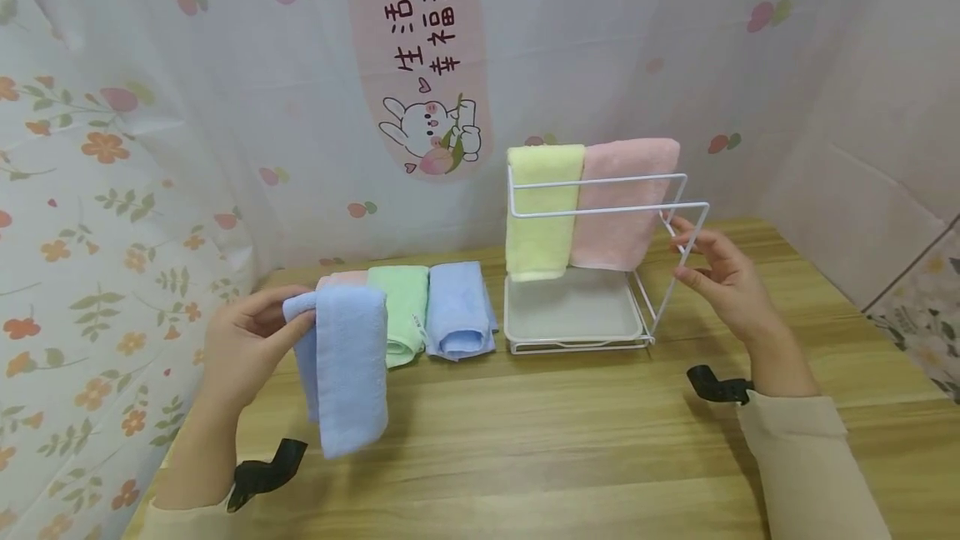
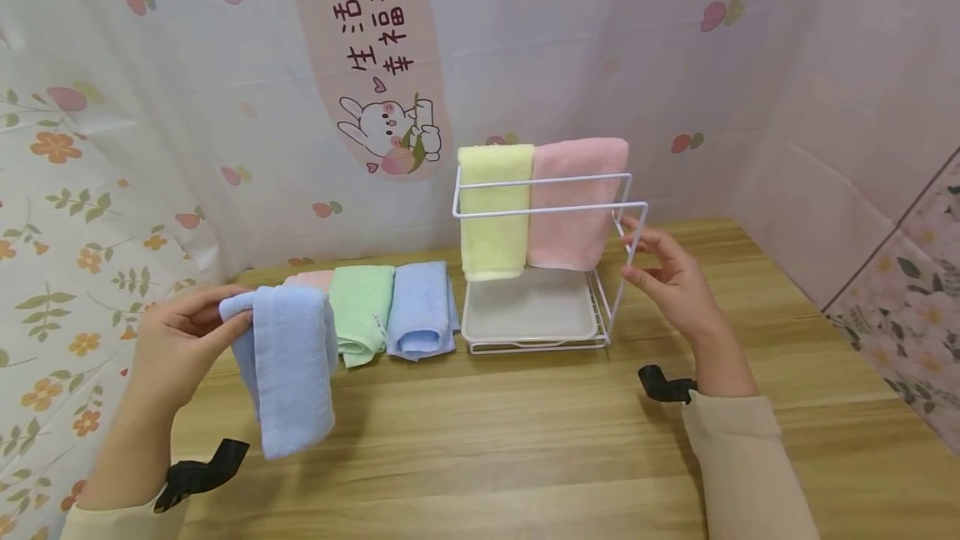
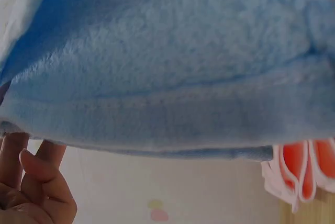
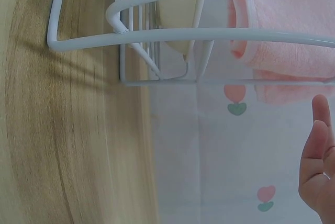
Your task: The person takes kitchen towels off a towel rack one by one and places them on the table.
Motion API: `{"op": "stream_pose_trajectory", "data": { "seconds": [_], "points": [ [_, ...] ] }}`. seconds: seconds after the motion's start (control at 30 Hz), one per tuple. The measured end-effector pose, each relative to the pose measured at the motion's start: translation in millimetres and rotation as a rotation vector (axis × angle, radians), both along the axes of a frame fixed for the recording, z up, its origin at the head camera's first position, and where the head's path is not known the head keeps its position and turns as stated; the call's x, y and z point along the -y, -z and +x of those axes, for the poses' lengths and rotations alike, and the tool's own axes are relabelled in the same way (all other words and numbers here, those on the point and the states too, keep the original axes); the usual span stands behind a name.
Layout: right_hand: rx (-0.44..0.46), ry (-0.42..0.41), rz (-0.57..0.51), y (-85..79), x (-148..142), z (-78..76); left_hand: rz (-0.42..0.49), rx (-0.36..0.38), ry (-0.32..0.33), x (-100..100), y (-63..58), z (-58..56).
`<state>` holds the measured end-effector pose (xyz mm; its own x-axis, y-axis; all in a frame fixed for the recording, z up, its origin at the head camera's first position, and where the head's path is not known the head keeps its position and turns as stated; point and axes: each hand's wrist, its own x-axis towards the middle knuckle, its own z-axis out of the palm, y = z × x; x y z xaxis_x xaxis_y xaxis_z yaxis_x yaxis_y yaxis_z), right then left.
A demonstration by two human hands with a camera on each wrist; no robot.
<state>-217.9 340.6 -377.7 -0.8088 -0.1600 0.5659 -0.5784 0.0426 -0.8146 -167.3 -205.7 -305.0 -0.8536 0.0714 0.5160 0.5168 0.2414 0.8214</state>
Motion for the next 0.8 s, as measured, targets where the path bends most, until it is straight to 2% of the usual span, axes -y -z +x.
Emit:
{"op": "stream_pose_trajectory", "data": {
  "seconds": [0.1,0.23,0.53,0.67,0.8],
  "points": [
    [0.014,0.012,0.015,0.4,0.5,0.4,-0.128,0.017,-0.036,11.4,2.2,7.1],
    [0.015,0.019,0.03,-0.1,0.3,0.6,-0.277,0.028,-0.041,26.6,4.4,16.6],
    [-0.002,-0.008,0.008,-2.4,2.0,-1.0,-0.437,0.192,-0.038,54.8,10.4,39.5],
    [0.005,-0.001,-0.007,-2.2,3.0,-0.2,-0.509,0.282,-0.04,57.9,15.0,34.5],
    [0.007,0.002,-0.019,-1.4,3.6,0.4,-0.523,0.413,-0.027,60.9,25.2,17.2]
  ]
}}
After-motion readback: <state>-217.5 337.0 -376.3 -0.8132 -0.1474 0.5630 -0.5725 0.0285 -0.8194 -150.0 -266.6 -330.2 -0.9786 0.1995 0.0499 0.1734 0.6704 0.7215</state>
